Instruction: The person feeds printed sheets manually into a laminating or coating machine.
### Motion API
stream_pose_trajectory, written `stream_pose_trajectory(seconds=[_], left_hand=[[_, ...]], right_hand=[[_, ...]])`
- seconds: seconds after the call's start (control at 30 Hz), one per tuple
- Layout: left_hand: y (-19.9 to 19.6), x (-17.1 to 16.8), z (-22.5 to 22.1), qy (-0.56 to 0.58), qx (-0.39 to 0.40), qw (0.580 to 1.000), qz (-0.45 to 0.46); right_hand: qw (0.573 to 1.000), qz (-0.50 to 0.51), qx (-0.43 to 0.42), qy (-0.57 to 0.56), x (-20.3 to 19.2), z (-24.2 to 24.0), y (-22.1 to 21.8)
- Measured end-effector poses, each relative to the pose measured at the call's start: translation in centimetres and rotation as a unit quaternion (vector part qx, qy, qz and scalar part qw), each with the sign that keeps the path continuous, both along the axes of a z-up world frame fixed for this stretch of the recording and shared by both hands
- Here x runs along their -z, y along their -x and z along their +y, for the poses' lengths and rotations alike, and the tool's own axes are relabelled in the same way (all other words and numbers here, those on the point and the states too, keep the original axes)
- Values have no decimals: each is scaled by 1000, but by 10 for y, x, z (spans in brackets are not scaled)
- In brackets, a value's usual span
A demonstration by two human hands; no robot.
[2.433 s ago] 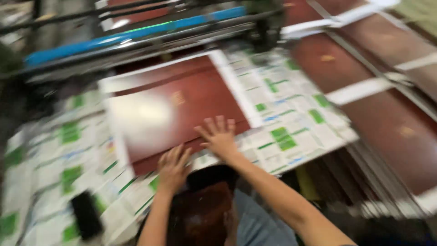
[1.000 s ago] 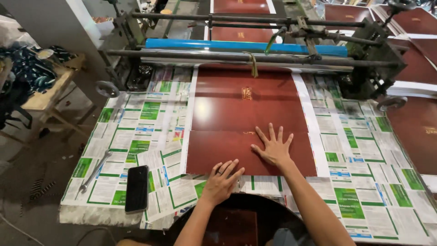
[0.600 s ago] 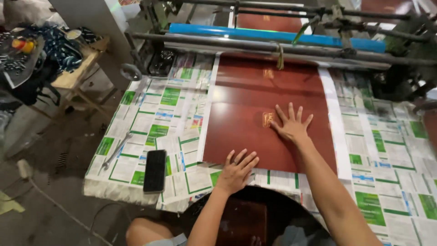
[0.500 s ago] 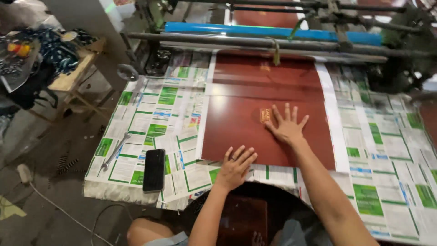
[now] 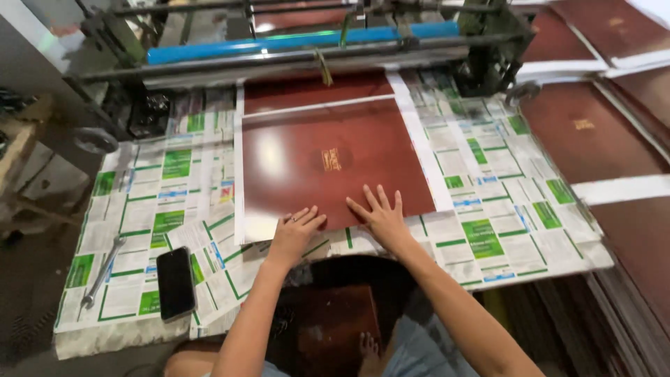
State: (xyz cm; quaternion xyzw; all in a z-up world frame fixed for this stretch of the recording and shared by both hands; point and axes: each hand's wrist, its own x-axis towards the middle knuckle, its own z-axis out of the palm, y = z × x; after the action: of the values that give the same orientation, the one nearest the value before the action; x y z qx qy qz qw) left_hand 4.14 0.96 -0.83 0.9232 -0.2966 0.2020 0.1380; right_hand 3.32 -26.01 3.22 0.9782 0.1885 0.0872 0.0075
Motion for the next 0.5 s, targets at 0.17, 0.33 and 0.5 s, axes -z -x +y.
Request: stream_pose_trajectory(seconds=[0.17, 0.33, 0.5], left_hand=[[-3, -18, 2, -13, 1, 998, 66], [48, -60, -10, -71, -46, 986, -142], [52, -20, -10, 23, -5, 994, -103]], right_hand=[[998, -12, -55, 43, 3, -11, -17], [997, -61, -39, 37, -47, 0, -6], [977, -189, 49, -91, -33, 6, 7]])
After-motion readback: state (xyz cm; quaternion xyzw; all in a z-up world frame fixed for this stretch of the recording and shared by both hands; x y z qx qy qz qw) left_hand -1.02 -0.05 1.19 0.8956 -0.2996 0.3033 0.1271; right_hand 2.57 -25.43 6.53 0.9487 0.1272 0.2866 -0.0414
